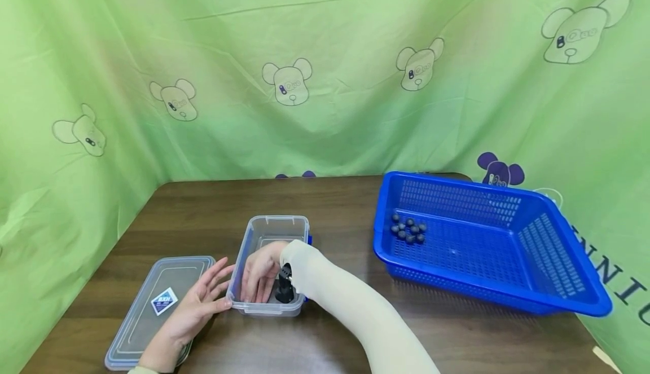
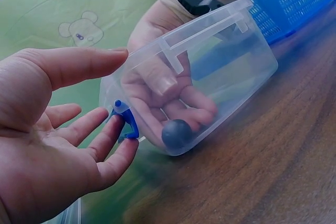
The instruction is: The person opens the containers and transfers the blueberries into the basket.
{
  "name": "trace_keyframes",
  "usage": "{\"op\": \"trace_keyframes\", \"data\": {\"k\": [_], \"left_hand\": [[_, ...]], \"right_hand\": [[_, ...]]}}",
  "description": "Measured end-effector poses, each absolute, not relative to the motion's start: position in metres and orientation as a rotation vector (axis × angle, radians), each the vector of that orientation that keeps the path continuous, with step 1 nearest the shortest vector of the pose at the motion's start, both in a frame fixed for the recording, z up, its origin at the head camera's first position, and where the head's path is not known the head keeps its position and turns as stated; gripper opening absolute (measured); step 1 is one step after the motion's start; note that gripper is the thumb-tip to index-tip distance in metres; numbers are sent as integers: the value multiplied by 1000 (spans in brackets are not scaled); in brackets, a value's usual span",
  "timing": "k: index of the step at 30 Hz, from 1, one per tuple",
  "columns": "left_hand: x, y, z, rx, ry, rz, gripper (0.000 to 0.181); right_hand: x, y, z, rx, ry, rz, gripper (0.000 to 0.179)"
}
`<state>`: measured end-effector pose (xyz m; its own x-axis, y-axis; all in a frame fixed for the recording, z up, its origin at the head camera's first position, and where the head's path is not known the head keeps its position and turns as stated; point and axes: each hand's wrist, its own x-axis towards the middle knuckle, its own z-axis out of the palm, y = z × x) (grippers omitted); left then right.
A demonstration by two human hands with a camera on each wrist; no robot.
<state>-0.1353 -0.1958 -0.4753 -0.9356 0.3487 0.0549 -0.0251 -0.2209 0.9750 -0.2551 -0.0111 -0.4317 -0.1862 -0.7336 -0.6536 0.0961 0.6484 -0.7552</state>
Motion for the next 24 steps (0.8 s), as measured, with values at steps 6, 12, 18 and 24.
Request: {"op": "trace_keyframes", "data": {"k": [6,12,18,24], "left_hand": [[-134,-196,-477,411,1784,2259,90],[-134,-195,-477,413,1790,2255,91],[-133,-194,-475,388,1801,2243,94],[-134,-195,-475,401,1802,2237,93]], "right_hand": [[-251,-15,-435,-534,1590,-760,12],[-249,-18,-440,-504,1626,-761,11],[-248,-17,-439,-490,1643,-785,10],[-254,-10,-430,-503,1651,-843,10]]}}
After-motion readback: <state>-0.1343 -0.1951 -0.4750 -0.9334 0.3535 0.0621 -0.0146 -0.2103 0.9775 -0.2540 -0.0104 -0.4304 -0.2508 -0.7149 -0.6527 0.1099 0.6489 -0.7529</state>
